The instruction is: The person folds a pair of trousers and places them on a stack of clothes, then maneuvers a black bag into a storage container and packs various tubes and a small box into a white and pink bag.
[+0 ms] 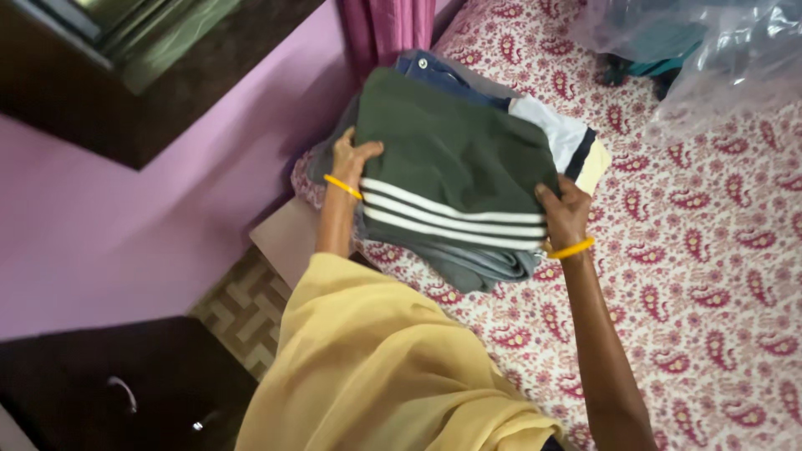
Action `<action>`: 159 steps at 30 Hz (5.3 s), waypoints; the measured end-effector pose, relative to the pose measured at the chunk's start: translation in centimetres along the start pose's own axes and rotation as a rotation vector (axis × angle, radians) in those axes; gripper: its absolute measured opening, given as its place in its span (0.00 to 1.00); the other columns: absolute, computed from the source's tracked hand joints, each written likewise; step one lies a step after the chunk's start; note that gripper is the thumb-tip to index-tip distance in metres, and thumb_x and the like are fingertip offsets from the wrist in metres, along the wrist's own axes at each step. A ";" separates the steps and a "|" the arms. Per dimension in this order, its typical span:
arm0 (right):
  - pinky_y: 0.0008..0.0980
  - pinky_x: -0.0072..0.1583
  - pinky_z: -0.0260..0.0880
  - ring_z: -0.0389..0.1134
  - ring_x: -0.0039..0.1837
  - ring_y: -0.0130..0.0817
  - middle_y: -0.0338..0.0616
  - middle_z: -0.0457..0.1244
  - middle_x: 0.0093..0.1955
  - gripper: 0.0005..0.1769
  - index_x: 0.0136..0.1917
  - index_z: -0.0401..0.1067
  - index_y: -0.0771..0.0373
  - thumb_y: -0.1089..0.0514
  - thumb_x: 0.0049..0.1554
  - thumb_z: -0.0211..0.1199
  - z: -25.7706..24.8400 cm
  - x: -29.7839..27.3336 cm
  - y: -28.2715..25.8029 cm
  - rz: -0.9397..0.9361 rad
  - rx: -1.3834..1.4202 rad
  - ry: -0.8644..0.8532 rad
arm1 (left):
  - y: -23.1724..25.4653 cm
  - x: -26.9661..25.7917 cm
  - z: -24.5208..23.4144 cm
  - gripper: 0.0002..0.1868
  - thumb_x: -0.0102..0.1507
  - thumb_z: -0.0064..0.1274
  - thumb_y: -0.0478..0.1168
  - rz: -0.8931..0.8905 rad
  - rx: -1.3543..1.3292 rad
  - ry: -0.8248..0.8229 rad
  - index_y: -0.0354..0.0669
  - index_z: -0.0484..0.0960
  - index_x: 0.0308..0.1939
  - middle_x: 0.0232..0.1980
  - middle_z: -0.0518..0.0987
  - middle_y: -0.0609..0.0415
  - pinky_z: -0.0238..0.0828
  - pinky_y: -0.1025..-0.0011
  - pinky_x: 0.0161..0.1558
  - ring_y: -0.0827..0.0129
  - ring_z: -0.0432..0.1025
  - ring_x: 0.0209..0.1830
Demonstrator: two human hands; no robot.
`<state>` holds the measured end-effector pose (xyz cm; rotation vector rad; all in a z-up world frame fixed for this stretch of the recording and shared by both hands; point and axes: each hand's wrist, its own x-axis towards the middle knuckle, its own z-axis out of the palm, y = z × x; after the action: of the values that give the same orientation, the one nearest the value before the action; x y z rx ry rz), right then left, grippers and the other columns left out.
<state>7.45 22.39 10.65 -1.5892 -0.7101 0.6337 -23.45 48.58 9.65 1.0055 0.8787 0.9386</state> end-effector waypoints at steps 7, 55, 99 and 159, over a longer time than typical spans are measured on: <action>0.30 0.54 0.70 0.69 0.49 0.28 0.47 0.71 0.50 0.21 0.63 0.74 0.74 0.58 0.60 0.62 7.3 7.4 5.2 -0.089 -0.119 0.230 | 0.3 16.2 -3.0 0.32 0.51 0.63 0.30 -0.025 0.126 -0.105 0.26 0.75 0.60 0.47 0.82 0.42 0.77 0.67 0.47 0.62 0.78 0.44; 0.57 0.76 0.54 0.50 0.80 0.69 0.72 0.49 0.80 0.32 0.73 0.60 0.77 0.53 0.64 0.58 21.7 15.7 16.5 -0.266 -1.030 0.290 | -10.7 21.0 4.2 0.49 0.60 0.54 0.65 0.196 1.744 -0.561 0.68 0.47 0.81 0.84 0.36 0.39 0.32 0.16 0.64 0.34 0.24 0.82; 0.48 0.45 0.70 0.71 0.45 0.54 0.56 0.68 0.46 0.19 0.56 0.72 0.69 0.55 0.56 0.61 -2.2 -33.9 -7.5 -0.632 -0.465 -0.550 | -22.4 -15.3 41.0 0.21 0.65 0.47 0.48 0.588 1.510 -1.504 0.44 0.80 0.58 0.58 0.80 0.37 0.71 0.52 0.61 0.46 0.75 0.60; 0.36 0.46 0.75 0.74 0.47 0.36 0.51 0.71 0.47 0.19 0.56 0.74 0.70 0.52 0.63 0.57 -61.7 -85.4 26.3 0.547 0.348 1.457 | -49.7 -91.5 62.2 0.20 0.61 0.55 0.34 0.334 0.605 -1.591 0.42 0.81 0.58 0.62 0.78 0.42 0.62 0.57 0.68 0.43 0.67 0.68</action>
<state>-0.82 -84.44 -6.96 -1.4461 0.8819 -0.1404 13.16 -66.21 -4.44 1.9596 -0.4281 -0.1109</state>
